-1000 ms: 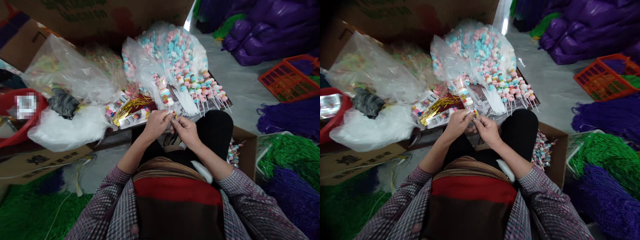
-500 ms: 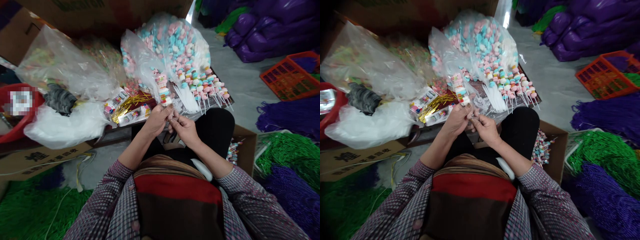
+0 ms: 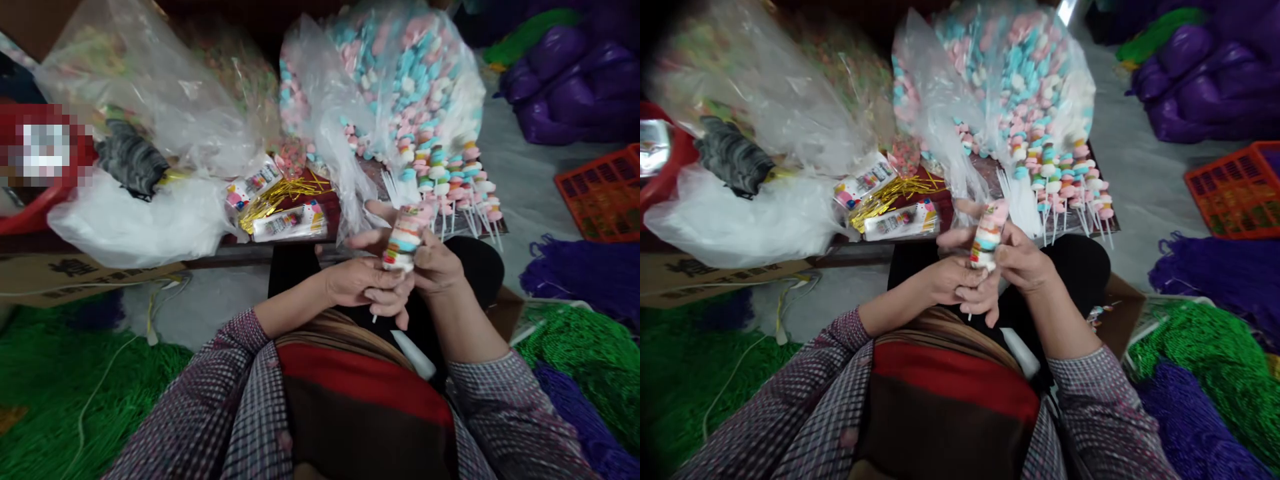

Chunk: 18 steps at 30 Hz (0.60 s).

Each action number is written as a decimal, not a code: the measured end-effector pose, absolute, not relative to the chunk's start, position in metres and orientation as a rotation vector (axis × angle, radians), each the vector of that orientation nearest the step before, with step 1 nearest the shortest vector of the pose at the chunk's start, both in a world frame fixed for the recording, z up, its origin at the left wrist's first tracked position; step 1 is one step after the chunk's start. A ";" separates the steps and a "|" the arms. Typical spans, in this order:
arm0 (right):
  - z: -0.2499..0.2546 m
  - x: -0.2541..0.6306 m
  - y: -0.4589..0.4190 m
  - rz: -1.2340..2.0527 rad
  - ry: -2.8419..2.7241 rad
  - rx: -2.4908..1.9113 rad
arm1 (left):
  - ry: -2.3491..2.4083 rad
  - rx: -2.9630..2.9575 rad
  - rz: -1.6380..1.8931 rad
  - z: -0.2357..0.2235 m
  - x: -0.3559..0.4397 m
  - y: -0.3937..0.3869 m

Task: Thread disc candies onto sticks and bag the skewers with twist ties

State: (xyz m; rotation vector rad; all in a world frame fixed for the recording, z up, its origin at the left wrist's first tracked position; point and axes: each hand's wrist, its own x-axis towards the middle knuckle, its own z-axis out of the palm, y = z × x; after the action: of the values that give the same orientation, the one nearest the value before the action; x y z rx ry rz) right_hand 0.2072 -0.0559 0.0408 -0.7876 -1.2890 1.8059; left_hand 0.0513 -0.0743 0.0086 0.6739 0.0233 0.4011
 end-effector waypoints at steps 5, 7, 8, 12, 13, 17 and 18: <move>0.030 0.174 -0.052 1.492 -1.115 -0.857 | 0.518 0.982 0.663 -0.001 0.040 -0.061; 0.023 0.165 -0.047 1.310 -1.086 -0.953 | 0.955 1.191 0.831 -0.005 0.033 -0.054; 0.020 0.162 -0.044 1.246 -1.082 -0.987 | 1.114 1.261 0.885 -0.007 0.030 -0.052; 0.024 0.160 -0.034 1.350 -1.216 -1.012 | 0.943 1.131 0.925 -0.012 0.022 -0.050; 0.027 0.161 -0.032 1.409 -1.278 -1.013 | 0.769 1.025 0.885 -0.012 0.020 -0.050; 0.031 0.157 -0.023 1.359 -1.410 -1.120 | 0.484 0.804 0.844 -0.008 0.012 -0.048; 0.028 0.154 -0.021 1.298 -1.412 -1.146 | 0.585 0.849 0.914 -0.007 0.010 -0.047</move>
State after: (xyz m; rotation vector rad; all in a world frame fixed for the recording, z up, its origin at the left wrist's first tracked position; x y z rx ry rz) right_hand 0.1536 -0.0206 0.0284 -1.1464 -1.4121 1.2977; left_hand 0.0096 -0.0468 -0.0068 0.8494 0.5847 0.9143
